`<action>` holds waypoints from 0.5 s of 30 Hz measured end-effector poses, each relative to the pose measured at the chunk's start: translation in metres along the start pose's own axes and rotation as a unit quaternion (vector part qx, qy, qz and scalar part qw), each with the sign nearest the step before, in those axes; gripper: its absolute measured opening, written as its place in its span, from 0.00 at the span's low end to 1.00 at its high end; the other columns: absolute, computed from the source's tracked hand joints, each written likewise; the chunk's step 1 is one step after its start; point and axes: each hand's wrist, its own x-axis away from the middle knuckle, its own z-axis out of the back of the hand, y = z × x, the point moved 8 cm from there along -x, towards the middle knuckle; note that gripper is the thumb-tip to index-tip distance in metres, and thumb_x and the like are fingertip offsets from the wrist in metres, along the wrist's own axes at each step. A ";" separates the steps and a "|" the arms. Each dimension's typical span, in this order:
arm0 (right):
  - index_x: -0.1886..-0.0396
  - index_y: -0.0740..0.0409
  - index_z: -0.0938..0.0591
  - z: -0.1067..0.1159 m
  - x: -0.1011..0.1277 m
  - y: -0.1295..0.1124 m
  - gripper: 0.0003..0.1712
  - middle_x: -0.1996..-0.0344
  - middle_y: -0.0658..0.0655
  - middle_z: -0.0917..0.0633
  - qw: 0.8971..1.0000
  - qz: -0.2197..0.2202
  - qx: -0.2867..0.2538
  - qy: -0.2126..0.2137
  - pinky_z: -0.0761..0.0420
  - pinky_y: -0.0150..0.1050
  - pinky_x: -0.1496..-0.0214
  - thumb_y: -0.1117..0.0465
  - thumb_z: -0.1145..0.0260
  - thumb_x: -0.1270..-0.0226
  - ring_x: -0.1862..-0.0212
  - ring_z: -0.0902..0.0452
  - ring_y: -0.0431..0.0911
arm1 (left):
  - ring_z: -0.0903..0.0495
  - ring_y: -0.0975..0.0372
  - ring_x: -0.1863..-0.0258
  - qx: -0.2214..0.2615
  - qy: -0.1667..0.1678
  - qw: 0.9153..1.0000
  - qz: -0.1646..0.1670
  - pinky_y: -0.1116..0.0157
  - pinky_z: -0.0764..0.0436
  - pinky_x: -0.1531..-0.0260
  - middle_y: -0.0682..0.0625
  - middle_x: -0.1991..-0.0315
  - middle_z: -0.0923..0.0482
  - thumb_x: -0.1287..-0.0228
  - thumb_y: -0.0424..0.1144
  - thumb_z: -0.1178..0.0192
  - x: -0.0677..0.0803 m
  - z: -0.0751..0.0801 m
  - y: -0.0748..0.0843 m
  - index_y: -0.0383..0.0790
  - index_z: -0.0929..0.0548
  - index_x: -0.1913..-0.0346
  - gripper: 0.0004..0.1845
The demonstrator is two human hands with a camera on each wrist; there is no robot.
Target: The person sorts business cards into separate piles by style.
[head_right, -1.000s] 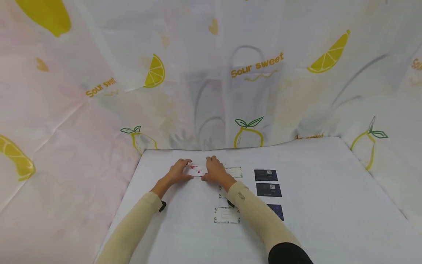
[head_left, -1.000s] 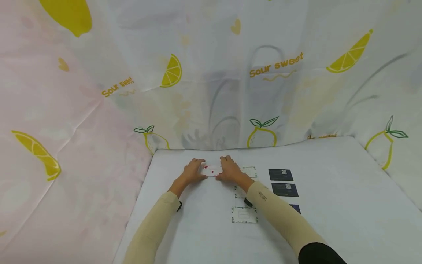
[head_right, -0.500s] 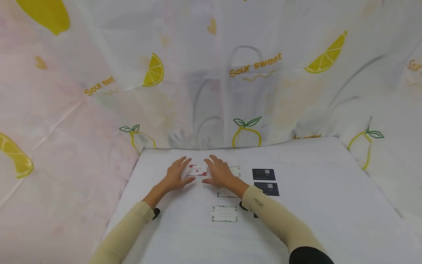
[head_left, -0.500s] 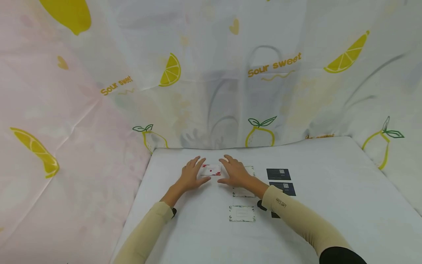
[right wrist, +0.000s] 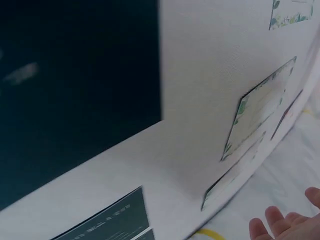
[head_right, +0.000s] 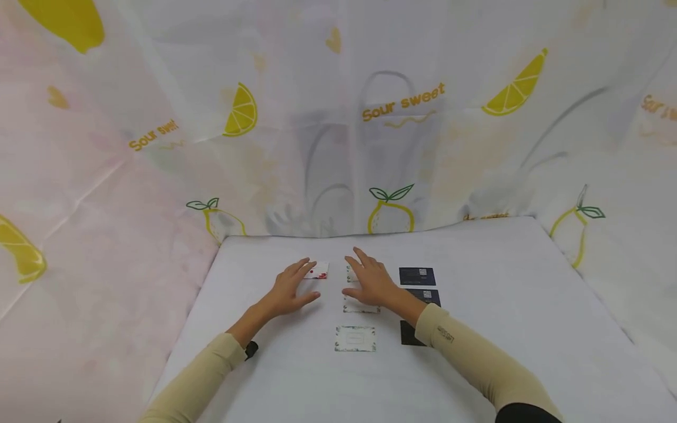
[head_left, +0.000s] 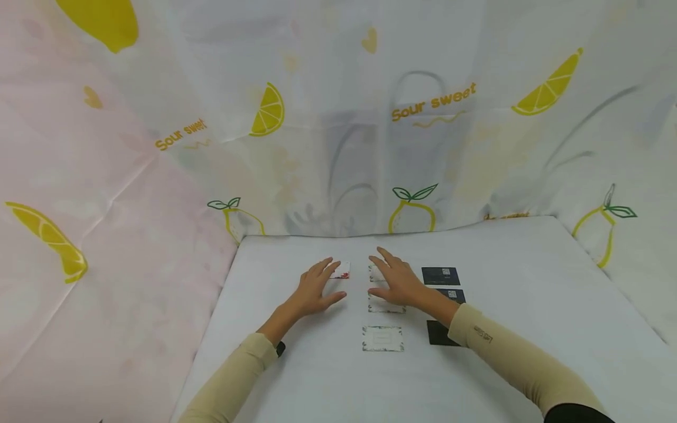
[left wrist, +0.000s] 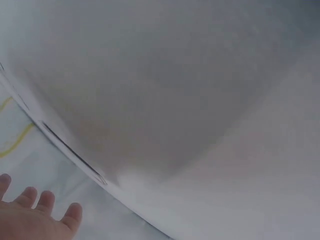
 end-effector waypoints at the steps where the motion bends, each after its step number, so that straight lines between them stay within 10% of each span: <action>1: 0.24 0.55 0.38 0.001 0.002 0.002 0.47 0.23 0.64 0.45 1.000 0.001 0.000 0.003 0.38 0.65 0.31 0.43 0.31 0.36 0.27 0.40 0.64 | 0.42 0.43 0.26 0.001 -0.001 1.000 -0.003 0.36 0.40 0.36 0.38 0.25 0.41 0.35 0.57 0.38 -0.001 -0.001 0.002 0.42 0.38 0.25 0.41; 15: 0.28 0.58 0.34 0.016 0.022 0.030 0.45 0.26 0.66 0.38 1.000 -0.003 -0.006 0.029 0.34 0.65 0.34 0.47 0.27 0.39 0.30 0.36 0.65 | 0.34 0.47 0.30 -0.003 0.017 1.000 -0.024 0.40 0.33 0.40 0.41 0.30 0.32 0.37 0.52 0.34 -0.025 -0.009 0.015 0.41 0.31 0.30 0.36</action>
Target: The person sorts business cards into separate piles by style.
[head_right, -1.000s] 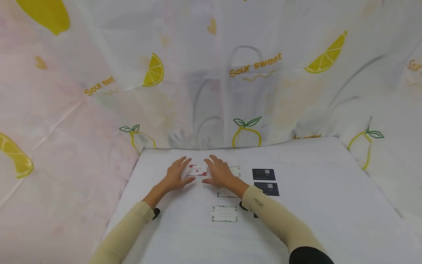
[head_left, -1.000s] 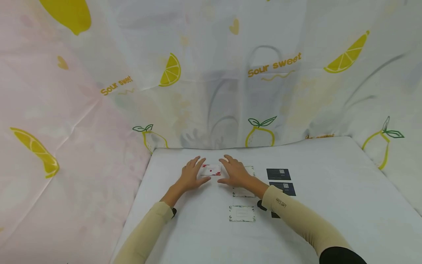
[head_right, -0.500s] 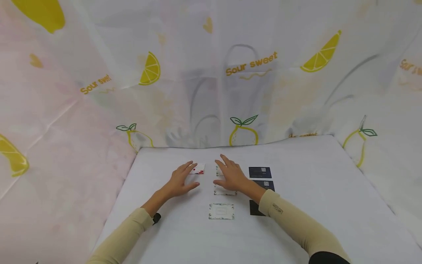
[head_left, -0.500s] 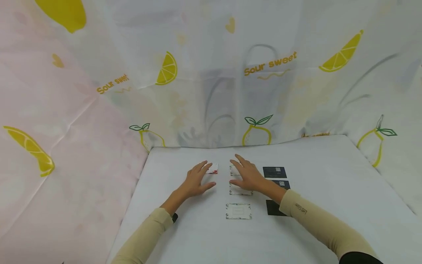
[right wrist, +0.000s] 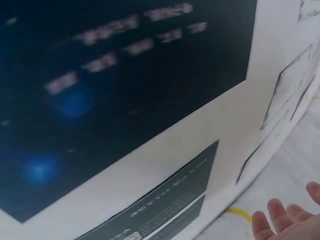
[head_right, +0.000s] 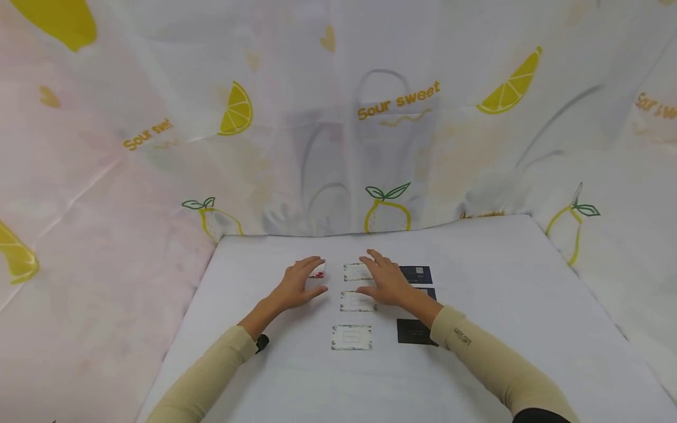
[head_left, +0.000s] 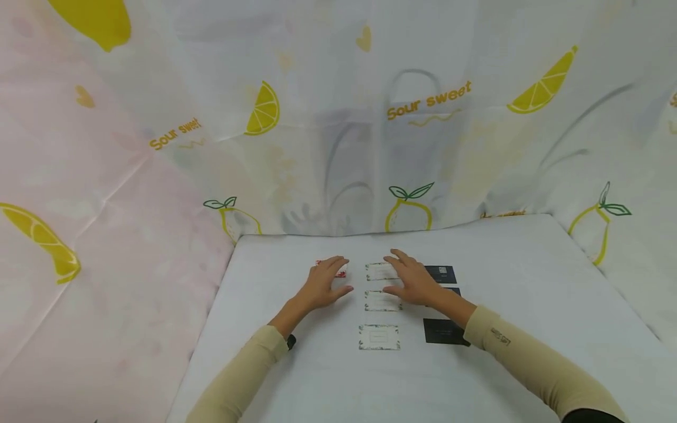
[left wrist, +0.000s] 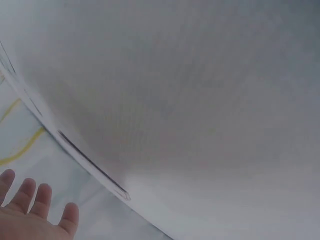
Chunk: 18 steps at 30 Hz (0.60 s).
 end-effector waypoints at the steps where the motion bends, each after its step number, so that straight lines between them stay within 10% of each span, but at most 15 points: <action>1: 0.28 0.58 0.33 0.000 0.001 0.002 0.44 0.26 0.66 0.38 1.000 -0.001 0.000 0.001 0.34 0.65 0.35 0.47 0.27 0.39 0.30 0.35 0.65 | 0.33 0.48 0.31 -0.004 0.004 1.000 0.007 0.40 0.32 0.40 0.41 0.31 0.31 0.37 0.51 0.33 -0.002 0.002 -0.003 0.41 0.30 0.31 0.35; 18: 0.34 0.62 0.28 0.001 -0.015 0.039 0.38 0.37 0.64 0.25 0.993 -0.028 -0.111 -0.008 0.21 0.51 0.47 0.59 0.24 0.42 0.47 0.20 0.56 | 0.31 0.51 0.32 0.058 -0.033 0.998 0.010 0.45 0.33 0.34 0.45 0.34 0.26 0.40 0.49 0.30 -0.044 -0.016 -0.003 0.40 0.25 0.35 0.32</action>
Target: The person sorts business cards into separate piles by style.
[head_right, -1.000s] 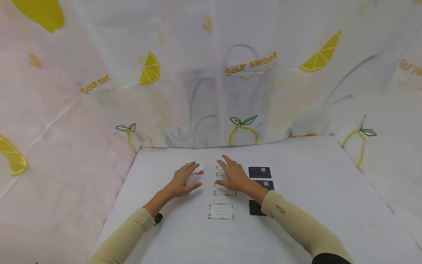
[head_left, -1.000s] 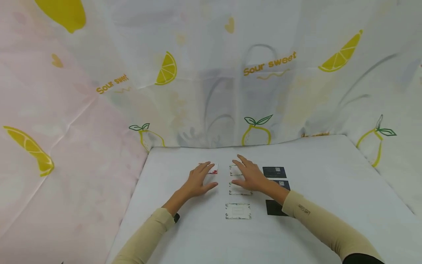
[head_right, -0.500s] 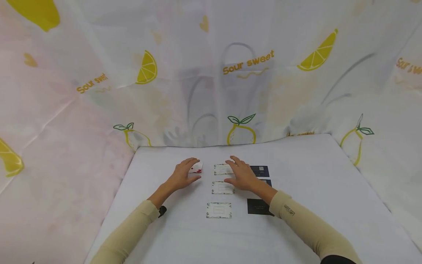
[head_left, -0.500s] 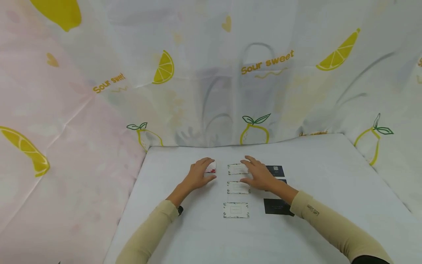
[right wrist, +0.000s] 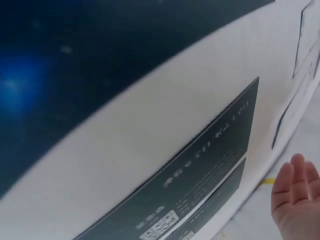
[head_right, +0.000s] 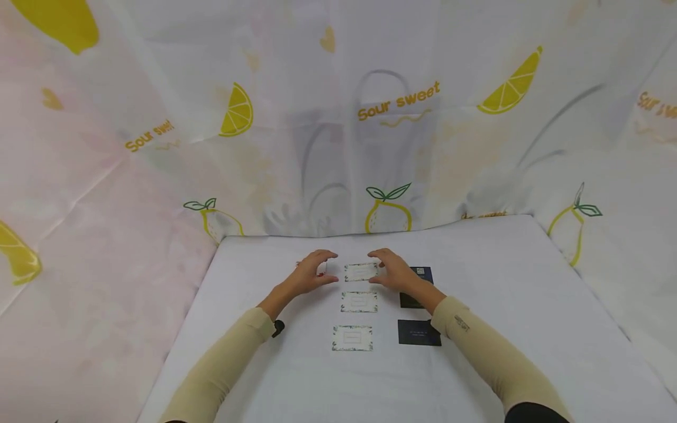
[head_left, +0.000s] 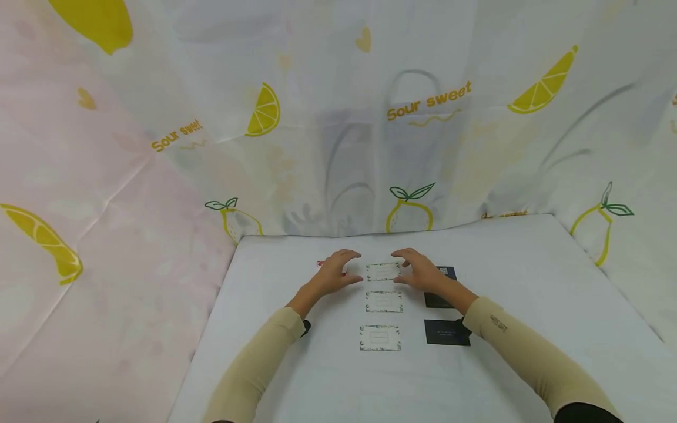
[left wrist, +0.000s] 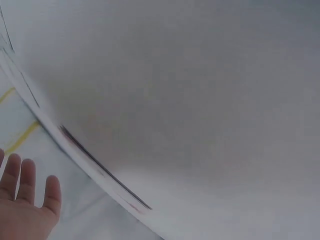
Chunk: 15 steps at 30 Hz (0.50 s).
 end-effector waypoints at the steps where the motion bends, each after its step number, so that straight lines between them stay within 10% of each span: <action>1: 0.34 0.62 0.27 0.000 -0.001 0.000 0.37 0.38 0.64 0.24 1.000 -0.001 0.001 -0.001 0.21 0.51 0.47 0.59 0.24 0.42 0.48 0.20 0.56 | 0.31 0.50 0.32 -0.004 -0.008 1.000 -0.001 0.46 0.33 0.34 0.45 0.34 0.26 0.40 0.49 0.30 -0.004 -0.003 0.002 0.40 0.25 0.35 0.32; 15: 0.38 0.64 0.24 -0.016 -0.024 0.016 0.39 0.47 0.65 0.24 0.997 -0.061 -0.004 -0.057 0.24 0.49 0.48 0.58 0.20 0.48 0.53 0.26 0.51 | 0.28 0.53 0.34 -0.044 -0.097 0.994 0.037 0.46 0.33 0.36 0.47 0.35 0.25 0.42 0.50 0.29 -0.040 -0.039 0.012 0.45 0.24 0.35 0.33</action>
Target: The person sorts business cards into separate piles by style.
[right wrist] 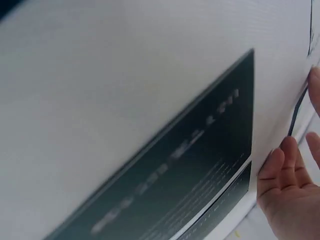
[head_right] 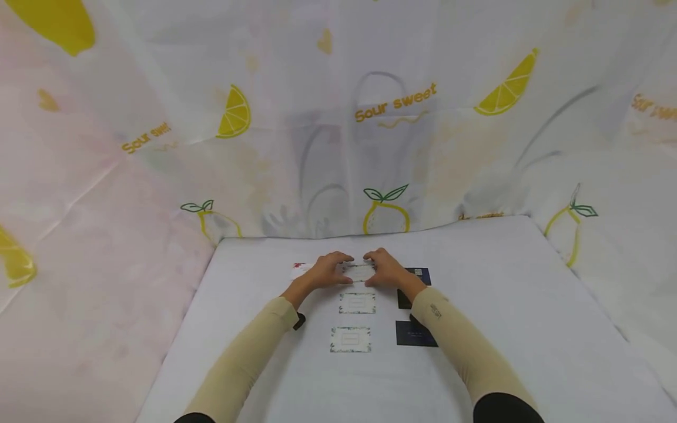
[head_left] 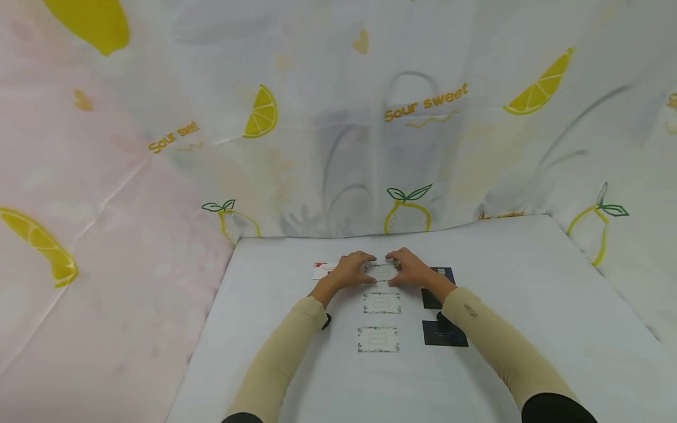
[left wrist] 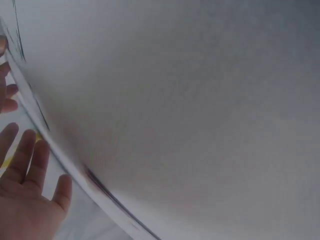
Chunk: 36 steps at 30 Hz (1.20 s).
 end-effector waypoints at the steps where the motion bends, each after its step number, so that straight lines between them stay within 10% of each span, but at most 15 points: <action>1: 0.38 0.64 0.24 -0.001 -0.002 0.001 0.38 0.48 0.65 0.24 1.000 -0.005 -0.004 -0.001 0.24 0.49 0.48 0.58 0.20 0.49 0.53 0.26 0.51 | 0.28 0.53 0.34 -0.007 -0.004 1.000 0.005 0.46 0.32 0.37 0.47 0.36 0.25 0.42 0.50 0.29 -0.001 -0.002 -0.001 0.45 0.24 0.35 0.33; 36: 0.46 0.66 0.21 -0.010 -0.015 0.008 0.30 0.49 0.63 0.20 0.996 -0.082 0.016 0.019 0.26 0.49 0.40 0.58 0.22 0.46 0.48 0.25 0.54 | 0.24 0.52 0.43 0.015 -0.027 0.999 0.024 0.57 0.27 0.38 0.40 0.43 0.24 0.41 0.36 0.29 -0.013 -0.003 -0.007 0.33 0.21 0.40 0.26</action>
